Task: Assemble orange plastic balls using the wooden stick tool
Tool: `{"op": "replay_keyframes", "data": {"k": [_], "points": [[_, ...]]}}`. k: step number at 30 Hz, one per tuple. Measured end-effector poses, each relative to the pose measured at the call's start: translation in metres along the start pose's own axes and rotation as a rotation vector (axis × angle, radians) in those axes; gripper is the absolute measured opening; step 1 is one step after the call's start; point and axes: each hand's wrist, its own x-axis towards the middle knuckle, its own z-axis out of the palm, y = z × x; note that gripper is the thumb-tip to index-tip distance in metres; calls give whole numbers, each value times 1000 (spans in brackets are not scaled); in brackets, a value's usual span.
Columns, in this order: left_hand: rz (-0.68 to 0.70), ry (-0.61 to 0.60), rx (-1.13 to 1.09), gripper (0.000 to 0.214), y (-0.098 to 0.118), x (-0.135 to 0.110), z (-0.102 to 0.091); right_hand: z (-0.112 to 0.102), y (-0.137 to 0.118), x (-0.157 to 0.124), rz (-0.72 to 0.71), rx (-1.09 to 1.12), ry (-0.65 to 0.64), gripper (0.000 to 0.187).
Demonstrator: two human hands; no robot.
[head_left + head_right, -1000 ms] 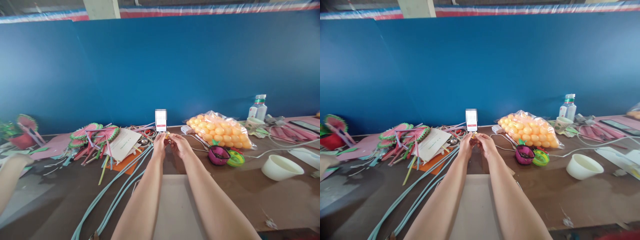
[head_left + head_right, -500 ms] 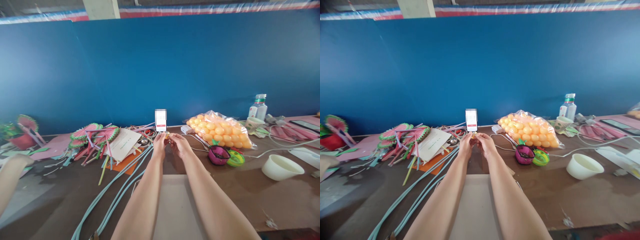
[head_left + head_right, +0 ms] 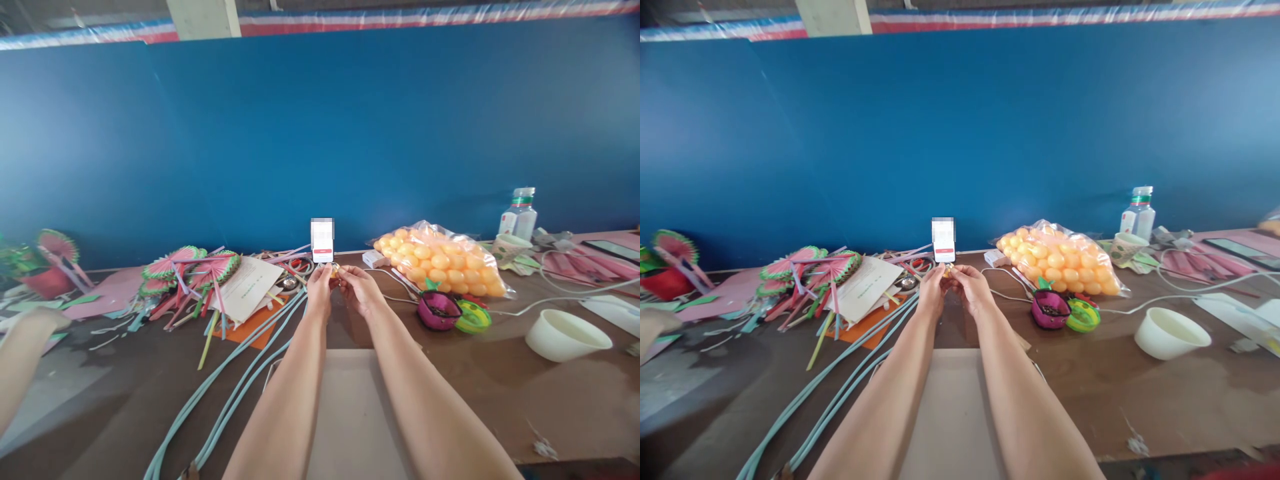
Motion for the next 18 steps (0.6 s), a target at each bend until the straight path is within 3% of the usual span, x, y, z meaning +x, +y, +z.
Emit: {"op": "replay_keyframes", "data": {"k": [18], "points": [[47,-8,40,32,-3,0,-2,-1,7,6,-12,-90,71,35]]}}
